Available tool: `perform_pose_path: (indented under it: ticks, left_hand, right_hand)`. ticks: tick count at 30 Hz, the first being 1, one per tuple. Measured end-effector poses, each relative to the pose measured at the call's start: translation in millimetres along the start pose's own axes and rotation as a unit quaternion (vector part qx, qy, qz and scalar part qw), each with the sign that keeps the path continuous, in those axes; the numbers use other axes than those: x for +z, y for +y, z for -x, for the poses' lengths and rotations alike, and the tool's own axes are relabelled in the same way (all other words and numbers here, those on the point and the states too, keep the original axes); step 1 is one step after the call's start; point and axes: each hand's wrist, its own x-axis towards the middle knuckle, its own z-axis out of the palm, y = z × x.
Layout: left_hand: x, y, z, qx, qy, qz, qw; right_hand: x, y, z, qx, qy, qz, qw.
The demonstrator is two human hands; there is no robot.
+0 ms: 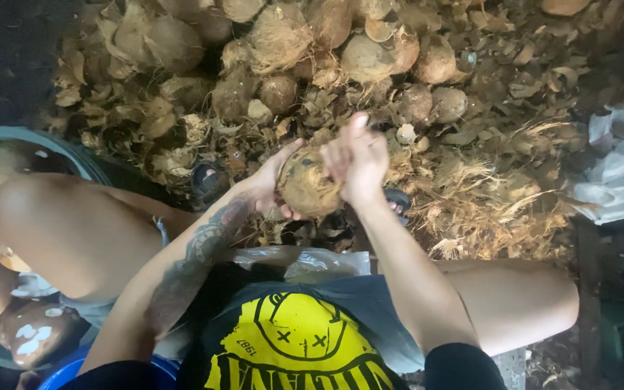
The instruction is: The person sits on the ground and uses a knife to peel the fibrous husk off coconuts. They hold the coconut in one hand and scrape away the husk with the knife, then place the peeled coconut into a nearby blue bucket.
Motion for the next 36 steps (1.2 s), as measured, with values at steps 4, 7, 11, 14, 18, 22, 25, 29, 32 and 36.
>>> perform_pose_path:
  ticks: [4, 7, 11, 14, 18, 22, 25, 29, 32, 36]
  left_hand:
    - [8, 28, 33, 0.010, -0.010, -0.014, 1.000]
    - [13, 65, 76, 0.021, -0.049, -0.176, 0.983]
    - [3, 73, 74, 0.229, -0.223, -0.393, 0.862]
    - [-10, 57, 71, 0.304, -0.282, -0.462, 0.784]
    - [8, 24, 107, 0.333, -0.309, -0.365, 0.813]
    - [-6, 8, 84, 0.419, -0.274, -0.251, 0.829]
    - [-10, 18, 67, 0.506, -0.252, -0.232, 0.792]
    - [-21, 36, 71, 0.498, -0.202, -0.221, 0.814]
    - [-30, 42, 81, 0.489, -0.165, -0.273, 0.812]
    - [-13, 53, 95, 0.470, -0.159, -0.334, 0.802]
  right_hand:
    - [16, -34, -1, 0.002, -0.023, -0.028, 0.999]
    - [19, -35, 4, -0.009, -0.104, -0.014, 0.994]
    - [45, -31, 15, -0.010, -0.191, -0.021, 0.981]
    - [71, -36, 25, -0.002, -0.199, -0.117, 0.973]
    - [81, -40, 25, -0.007, -0.207, -0.292, 0.934]
    - [74, -52, -2, -0.016, -0.156, -0.320, 0.934]
    - [79, -64, -16, 0.027, -0.201, -0.336, 0.920]
    - [80, -55, -3, 0.084, -0.152, 0.246, 0.954]
    - [62, -21, 7, 0.063, -0.203, 0.310, 0.927]
    - [46, 2, 13, -0.037, -0.117, 0.301, 0.946]
